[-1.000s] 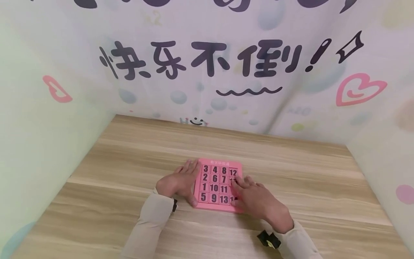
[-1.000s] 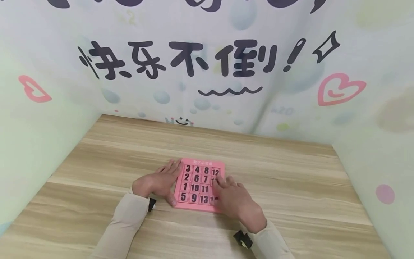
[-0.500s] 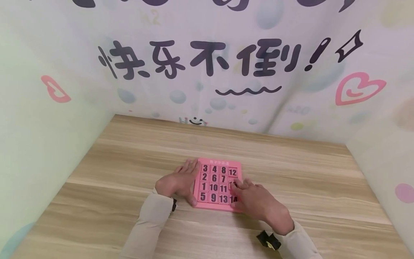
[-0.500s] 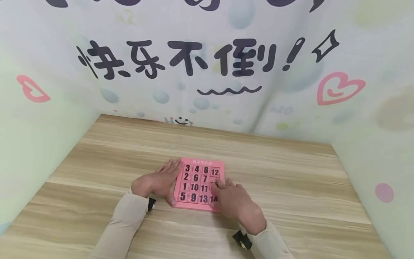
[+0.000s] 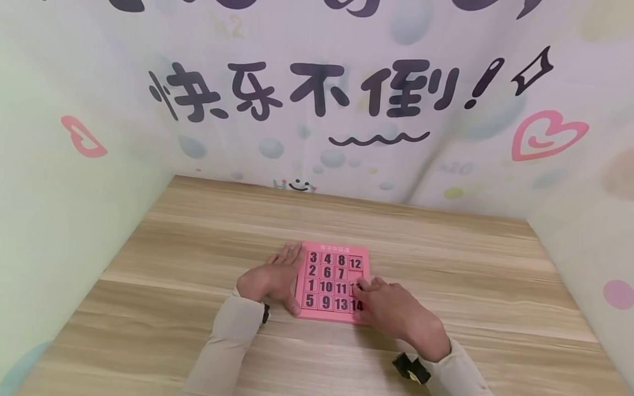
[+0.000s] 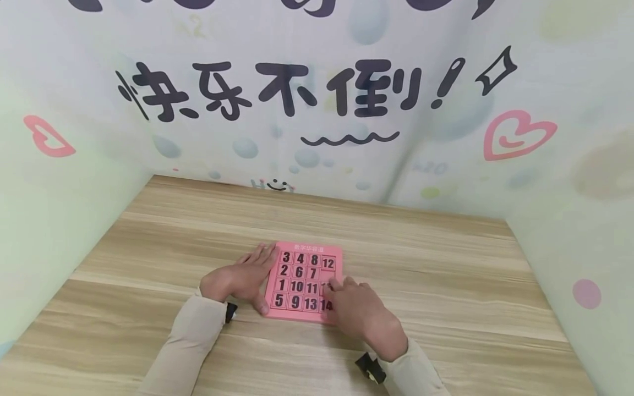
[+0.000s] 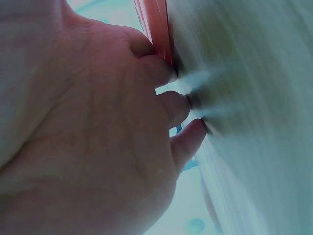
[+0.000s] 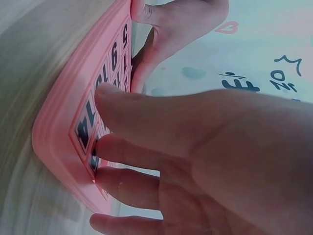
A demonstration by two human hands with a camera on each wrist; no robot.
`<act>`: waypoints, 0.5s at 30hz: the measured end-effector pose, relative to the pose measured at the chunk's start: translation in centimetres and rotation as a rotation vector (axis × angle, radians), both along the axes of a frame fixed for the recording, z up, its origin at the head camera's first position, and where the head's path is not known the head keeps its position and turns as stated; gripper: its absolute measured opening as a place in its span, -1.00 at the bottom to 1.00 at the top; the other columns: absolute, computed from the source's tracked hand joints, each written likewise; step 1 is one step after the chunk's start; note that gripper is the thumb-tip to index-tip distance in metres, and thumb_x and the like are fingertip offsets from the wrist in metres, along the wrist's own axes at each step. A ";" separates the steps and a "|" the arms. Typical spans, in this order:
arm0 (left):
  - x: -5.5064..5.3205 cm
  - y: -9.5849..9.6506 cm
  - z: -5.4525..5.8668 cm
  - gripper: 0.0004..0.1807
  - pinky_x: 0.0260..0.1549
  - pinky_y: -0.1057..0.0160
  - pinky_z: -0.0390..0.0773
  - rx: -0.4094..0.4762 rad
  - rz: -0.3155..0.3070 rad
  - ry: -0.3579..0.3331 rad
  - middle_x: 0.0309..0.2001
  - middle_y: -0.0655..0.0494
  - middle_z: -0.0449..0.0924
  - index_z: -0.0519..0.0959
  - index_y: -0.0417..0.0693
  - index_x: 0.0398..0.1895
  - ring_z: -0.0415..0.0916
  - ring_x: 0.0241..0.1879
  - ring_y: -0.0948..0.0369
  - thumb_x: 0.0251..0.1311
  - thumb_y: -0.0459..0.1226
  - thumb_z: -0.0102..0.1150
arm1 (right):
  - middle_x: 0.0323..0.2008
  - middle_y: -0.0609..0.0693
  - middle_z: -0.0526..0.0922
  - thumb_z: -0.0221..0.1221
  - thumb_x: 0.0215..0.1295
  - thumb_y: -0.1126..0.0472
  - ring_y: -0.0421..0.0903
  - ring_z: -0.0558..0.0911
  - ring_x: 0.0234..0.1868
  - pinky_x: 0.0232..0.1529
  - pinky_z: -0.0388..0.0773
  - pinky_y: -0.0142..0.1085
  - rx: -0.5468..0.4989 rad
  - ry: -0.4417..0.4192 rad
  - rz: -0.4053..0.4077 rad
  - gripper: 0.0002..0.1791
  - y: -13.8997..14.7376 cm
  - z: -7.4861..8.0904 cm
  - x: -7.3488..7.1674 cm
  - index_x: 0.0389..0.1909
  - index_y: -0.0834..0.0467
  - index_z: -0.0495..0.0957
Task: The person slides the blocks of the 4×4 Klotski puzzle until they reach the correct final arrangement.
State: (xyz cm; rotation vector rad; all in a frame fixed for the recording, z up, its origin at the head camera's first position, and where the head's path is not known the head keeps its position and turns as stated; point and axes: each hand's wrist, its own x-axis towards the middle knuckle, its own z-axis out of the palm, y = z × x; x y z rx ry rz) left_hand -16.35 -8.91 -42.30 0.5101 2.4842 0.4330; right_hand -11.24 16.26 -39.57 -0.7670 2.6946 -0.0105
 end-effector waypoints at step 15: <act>0.0 0.0 -0.1 0.53 0.54 -0.01 -0.29 0.010 0.005 -0.008 0.60 -0.10 -0.48 -0.32 -0.20 0.59 -0.51 0.57 -0.05 -0.31 0.02 0.61 | 0.41 0.12 0.38 0.10 0.45 0.00 0.27 0.36 0.40 0.30 0.40 0.17 0.022 0.016 0.032 -0.46 0.2 0.6 -0.3 0.38 0.08 0.42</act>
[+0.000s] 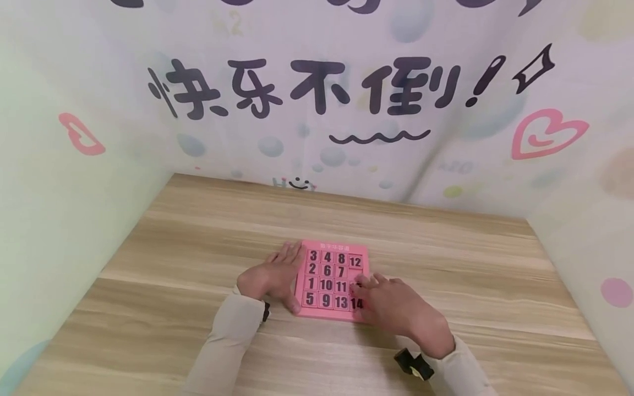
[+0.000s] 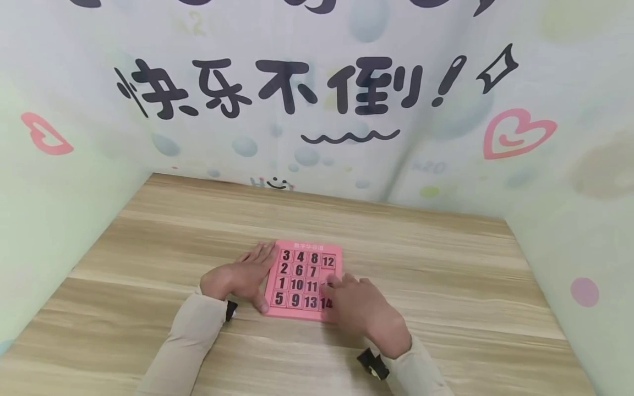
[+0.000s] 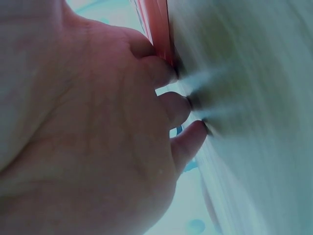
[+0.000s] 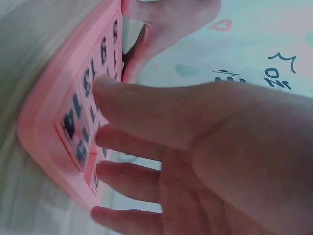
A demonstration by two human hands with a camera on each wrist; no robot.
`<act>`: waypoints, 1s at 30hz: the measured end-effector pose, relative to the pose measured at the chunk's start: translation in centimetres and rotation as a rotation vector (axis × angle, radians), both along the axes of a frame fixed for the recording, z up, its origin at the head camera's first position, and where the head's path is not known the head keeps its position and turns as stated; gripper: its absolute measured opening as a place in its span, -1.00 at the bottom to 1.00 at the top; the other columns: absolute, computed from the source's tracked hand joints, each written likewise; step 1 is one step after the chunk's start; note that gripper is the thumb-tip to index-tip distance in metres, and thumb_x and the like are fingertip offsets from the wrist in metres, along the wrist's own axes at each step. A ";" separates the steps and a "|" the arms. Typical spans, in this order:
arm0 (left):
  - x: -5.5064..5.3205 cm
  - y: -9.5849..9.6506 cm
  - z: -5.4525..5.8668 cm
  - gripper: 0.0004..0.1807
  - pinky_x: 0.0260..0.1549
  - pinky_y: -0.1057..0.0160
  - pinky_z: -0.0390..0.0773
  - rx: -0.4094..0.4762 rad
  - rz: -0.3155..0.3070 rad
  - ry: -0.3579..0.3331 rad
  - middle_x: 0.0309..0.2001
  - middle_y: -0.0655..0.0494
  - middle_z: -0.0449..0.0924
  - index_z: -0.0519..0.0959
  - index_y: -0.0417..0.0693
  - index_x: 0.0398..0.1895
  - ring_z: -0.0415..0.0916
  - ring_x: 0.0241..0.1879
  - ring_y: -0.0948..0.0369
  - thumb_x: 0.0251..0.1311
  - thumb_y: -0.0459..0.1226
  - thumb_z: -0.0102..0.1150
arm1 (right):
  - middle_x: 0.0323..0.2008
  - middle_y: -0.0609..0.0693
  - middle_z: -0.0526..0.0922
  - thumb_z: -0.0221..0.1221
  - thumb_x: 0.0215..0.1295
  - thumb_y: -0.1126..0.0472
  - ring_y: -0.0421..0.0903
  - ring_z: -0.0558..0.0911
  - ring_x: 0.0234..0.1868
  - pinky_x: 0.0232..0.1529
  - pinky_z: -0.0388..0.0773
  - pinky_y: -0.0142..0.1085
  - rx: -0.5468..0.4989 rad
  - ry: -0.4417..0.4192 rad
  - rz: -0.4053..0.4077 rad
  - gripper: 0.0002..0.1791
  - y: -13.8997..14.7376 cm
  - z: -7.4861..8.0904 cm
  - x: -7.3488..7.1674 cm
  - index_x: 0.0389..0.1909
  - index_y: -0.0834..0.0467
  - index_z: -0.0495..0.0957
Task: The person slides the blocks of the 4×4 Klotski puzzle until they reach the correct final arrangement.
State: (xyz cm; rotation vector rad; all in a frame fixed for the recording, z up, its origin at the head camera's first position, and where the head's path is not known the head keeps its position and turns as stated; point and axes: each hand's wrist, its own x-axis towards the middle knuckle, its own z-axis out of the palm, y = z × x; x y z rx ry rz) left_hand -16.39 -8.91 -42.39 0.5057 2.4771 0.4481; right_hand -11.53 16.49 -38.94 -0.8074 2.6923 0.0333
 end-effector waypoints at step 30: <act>-0.1 0.2 0.1 0.53 0.54 0.00 -0.30 0.002 0.013 -0.005 0.60 -0.11 -0.49 -0.31 -0.20 0.59 -0.52 0.57 -0.05 -0.31 -0.01 0.62 | 0.51 0.13 0.16 0.06 0.45 -0.13 0.31 0.13 0.50 0.42 0.19 0.22 -0.104 -0.070 -0.116 -0.33 0.1 -2.0 -3.3 0.47 0.09 0.27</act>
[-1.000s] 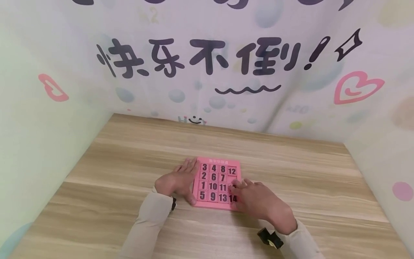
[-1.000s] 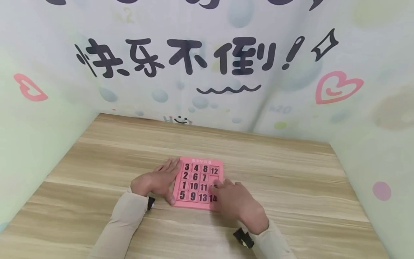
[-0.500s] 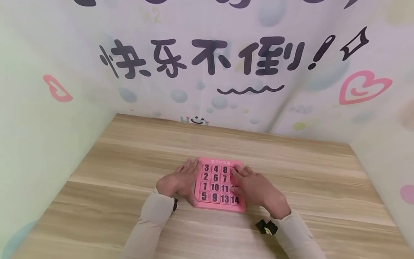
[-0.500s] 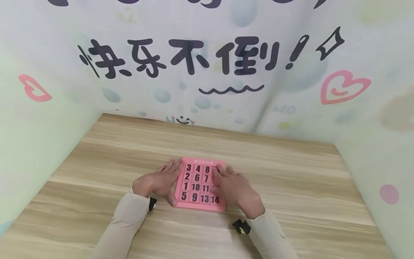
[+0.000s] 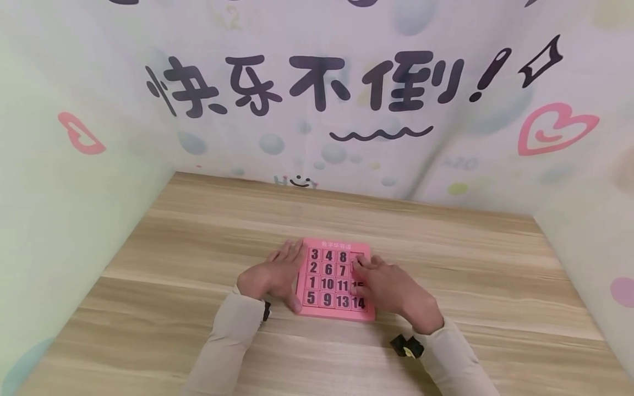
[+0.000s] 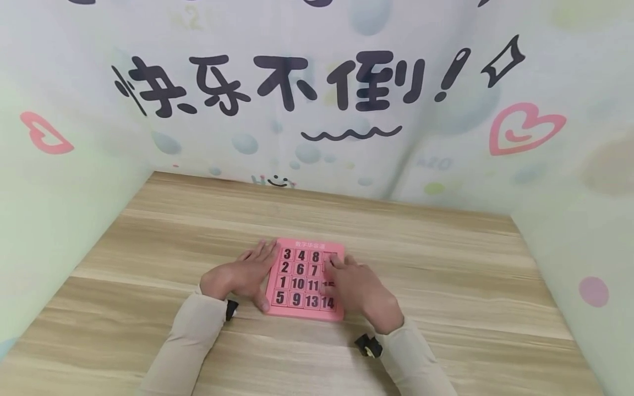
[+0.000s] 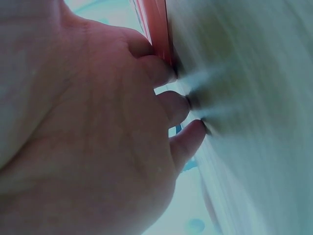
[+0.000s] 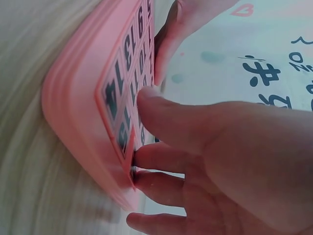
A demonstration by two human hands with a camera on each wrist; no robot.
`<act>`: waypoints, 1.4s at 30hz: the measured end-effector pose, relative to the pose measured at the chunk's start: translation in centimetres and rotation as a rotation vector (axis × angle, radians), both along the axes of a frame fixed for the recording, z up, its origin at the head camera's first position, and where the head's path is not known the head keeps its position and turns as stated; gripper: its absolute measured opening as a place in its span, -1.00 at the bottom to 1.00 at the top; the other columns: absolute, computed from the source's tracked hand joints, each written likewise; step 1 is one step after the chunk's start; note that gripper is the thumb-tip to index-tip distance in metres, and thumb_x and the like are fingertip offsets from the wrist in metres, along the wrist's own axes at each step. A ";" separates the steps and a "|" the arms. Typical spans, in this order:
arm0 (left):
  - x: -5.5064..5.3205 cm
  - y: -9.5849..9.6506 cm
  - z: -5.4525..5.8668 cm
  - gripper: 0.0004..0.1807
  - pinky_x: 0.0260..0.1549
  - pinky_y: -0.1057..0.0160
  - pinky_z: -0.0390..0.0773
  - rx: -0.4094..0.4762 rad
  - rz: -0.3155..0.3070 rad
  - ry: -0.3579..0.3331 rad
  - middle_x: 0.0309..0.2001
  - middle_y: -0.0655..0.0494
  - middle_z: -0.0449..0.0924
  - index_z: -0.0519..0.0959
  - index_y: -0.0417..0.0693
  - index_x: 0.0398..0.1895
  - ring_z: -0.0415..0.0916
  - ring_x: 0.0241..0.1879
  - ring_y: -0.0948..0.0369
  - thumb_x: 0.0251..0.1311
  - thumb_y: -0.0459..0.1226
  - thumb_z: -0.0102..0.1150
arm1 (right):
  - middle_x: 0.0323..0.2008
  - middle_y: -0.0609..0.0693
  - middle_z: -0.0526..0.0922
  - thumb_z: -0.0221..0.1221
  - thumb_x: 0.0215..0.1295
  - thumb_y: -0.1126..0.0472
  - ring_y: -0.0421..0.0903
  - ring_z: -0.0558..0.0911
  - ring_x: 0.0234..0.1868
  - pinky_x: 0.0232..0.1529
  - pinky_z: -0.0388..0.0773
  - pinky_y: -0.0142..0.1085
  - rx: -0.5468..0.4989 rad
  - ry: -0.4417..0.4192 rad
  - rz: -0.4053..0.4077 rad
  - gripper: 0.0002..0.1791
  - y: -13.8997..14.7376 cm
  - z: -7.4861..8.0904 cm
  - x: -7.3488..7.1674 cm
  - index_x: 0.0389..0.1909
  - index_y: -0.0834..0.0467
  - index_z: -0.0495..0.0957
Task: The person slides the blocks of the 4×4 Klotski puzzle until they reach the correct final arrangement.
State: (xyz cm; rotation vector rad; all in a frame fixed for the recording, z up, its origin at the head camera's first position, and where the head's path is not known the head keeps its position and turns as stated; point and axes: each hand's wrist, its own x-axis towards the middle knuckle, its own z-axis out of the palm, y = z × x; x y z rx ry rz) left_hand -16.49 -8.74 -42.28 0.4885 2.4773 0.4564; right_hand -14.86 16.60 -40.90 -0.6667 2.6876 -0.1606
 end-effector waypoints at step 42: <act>0.3 -0.2 0.2 0.53 0.54 -0.01 -0.32 0.008 -0.012 0.006 0.59 -0.11 -0.50 -0.32 -0.20 0.58 -0.53 0.57 -0.05 -0.31 0.00 0.61 | 0.55 0.06 0.08 0.03 0.40 -0.24 0.26 0.00 0.55 0.45 0.11 0.23 -0.002 0.066 0.030 -0.20 -1.7 0.2 0.0 0.53 0.06 0.14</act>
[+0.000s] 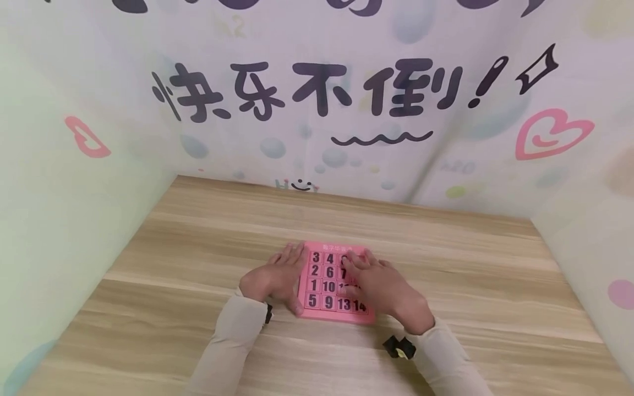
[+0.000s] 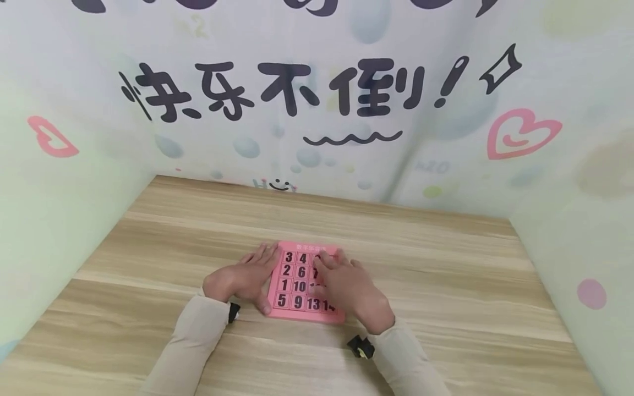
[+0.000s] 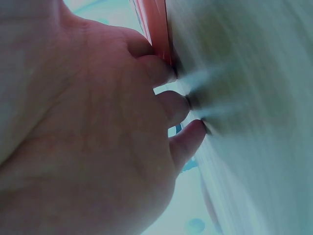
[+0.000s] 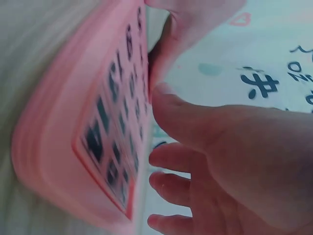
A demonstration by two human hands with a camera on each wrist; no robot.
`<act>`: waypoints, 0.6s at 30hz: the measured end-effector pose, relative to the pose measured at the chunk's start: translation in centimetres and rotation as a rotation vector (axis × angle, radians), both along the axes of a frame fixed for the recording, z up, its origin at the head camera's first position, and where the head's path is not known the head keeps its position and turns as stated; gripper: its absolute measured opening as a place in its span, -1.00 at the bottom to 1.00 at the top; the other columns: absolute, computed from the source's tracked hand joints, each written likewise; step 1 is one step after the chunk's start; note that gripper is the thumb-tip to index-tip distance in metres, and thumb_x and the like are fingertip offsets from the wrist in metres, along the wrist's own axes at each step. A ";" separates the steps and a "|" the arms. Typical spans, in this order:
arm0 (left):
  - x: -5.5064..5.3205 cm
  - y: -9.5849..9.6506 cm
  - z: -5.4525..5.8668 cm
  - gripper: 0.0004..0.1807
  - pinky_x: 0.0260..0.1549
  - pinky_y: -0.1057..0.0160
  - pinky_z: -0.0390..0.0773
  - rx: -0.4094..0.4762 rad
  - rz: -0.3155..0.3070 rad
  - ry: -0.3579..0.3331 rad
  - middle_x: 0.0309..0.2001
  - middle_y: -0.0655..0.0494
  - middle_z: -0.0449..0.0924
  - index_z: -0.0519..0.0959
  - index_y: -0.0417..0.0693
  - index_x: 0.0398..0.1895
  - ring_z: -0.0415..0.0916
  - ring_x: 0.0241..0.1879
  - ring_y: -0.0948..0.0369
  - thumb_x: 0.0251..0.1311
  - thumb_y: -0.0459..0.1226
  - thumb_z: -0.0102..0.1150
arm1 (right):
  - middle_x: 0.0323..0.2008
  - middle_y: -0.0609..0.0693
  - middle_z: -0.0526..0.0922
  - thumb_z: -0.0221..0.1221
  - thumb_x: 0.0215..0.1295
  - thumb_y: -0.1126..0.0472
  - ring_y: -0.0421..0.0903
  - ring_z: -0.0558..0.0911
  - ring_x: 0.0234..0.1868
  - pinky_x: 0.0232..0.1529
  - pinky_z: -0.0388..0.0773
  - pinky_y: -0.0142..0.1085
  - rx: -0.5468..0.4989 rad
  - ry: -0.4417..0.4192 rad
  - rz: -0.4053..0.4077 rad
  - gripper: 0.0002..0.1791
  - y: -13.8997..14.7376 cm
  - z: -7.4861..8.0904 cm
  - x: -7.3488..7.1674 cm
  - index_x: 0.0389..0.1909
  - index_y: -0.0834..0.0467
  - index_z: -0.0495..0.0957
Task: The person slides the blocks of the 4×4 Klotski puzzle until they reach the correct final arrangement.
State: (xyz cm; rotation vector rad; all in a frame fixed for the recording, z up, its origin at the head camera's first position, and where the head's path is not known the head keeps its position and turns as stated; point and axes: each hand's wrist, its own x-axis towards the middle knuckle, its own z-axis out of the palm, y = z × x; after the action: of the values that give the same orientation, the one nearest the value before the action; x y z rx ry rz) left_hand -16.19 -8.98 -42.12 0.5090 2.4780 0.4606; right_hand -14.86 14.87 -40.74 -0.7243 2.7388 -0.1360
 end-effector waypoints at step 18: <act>-0.1 0.1 -0.3 0.54 0.55 0.02 -0.30 -0.013 0.009 0.005 0.60 -0.09 -0.47 -0.31 -0.19 0.59 -0.51 0.58 -0.03 -0.32 0.01 0.62 | 0.56 0.07 0.05 -0.05 0.39 -0.34 0.22 -0.05 0.56 0.48 0.05 0.21 0.049 -0.056 -0.027 -0.14 -0.6 -0.5 -0.3 0.54 0.08 0.11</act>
State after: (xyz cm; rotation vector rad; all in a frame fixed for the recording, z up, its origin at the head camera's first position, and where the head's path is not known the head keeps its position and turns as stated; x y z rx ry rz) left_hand -16.30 -8.89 -42.42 0.4938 2.4876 0.4468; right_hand -15.16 14.23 -41.22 -0.6602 2.6891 -0.0936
